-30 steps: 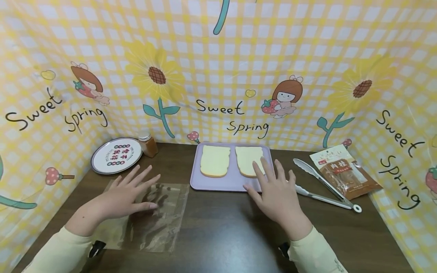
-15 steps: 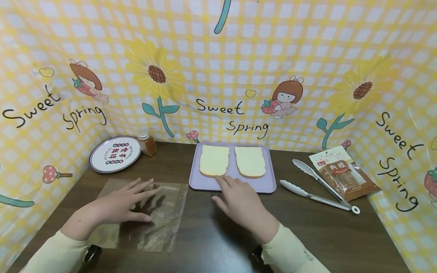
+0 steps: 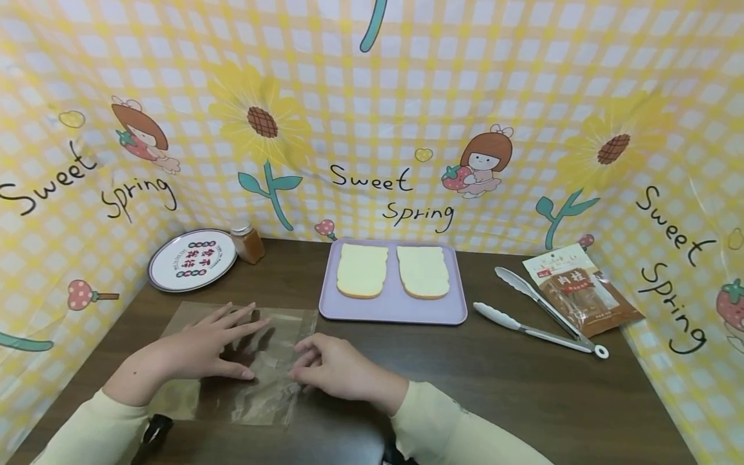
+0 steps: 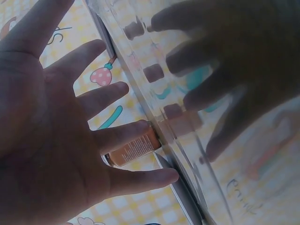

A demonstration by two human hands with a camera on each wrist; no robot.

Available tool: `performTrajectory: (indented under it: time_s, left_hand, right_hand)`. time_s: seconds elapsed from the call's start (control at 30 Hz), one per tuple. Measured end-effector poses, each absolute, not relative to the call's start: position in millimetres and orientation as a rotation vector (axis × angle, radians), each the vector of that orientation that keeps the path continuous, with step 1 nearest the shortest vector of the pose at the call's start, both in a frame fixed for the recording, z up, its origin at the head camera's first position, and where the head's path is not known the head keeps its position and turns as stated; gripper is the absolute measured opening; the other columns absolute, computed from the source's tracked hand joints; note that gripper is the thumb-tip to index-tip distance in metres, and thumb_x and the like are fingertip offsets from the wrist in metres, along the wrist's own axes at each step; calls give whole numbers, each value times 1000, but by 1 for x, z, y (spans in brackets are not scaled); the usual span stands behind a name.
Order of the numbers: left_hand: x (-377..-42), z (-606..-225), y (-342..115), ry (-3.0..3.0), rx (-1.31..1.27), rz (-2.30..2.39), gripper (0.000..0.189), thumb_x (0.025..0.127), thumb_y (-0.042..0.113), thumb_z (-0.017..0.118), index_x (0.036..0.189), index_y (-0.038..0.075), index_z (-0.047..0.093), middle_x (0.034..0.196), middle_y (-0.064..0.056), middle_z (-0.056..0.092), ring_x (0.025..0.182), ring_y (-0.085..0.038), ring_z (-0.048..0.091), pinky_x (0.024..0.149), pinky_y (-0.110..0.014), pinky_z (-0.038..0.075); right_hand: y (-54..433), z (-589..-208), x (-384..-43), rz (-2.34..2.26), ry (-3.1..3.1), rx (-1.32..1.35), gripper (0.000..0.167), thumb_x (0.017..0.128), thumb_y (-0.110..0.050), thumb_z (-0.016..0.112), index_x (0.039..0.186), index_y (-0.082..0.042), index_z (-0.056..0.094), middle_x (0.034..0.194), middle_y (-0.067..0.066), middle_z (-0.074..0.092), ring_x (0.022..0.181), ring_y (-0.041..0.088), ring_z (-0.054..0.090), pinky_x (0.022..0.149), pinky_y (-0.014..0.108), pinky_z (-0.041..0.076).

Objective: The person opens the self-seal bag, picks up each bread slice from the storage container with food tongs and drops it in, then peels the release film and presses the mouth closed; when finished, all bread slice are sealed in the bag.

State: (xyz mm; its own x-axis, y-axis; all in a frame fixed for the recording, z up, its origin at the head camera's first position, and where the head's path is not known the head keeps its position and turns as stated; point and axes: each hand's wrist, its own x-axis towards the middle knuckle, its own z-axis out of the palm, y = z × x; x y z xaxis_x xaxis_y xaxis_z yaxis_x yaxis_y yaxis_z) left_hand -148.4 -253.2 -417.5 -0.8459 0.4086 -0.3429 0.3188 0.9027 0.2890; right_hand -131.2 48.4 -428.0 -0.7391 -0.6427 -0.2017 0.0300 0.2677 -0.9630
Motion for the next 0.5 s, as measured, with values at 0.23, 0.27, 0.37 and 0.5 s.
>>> performTrajectory:
  time_s: [0.23, 0.27, 0.37, 0.5]
  left_hand:
    - [-148, -419, -255, 2663, 525, 335, 100, 84, 77, 74, 168, 39, 34, 180, -16, 21, 160, -62, 16, 109, -94, 27]
    - [-148, -420, -256, 2666, 527, 337, 101, 83, 77, 74, 168, 39, 34, 179, -16, 22, 160, -63, 17, 109, -93, 28]
    - [-148, -423, -257, 2669, 524, 341, 102, 83, 78, 74, 168, 38, 34, 179, -15, 23, 159, -63, 17, 110, -91, 31]
    - [-147, -425, -259, 2667, 508, 324, 102, 82, 78, 75, 167, 37, 37, 179, -14, 25, 160, -63, 17, 109, -89, 35]
  right_hand:
    - [28, -432, -131, -1774, 1653, -193, 57, 104, -9, 57, 154, 12, 40, 137, 35, 64, 119, 46, 73, 95, 42, 67]
    - [27, -431, -130, -1796, 1629, -154, 57, 105, -9, 56, 155, 13, 38, 139, 36, 62, 120, 48, 72, 96, 43, 67]
    - [24, -431, -129, -1819, 1585, -76, 55, 109, -10, 49, 155, 15, 35, 144, 38, 57, 122, 52, 70, 98, 46, 67]
    - [21, -432, -128, -1791, 1575, -28, 48, 114, -12, 43, 151, 18, 39, 143, 39, 57, 120, 52, 71, 98, 48, 67]
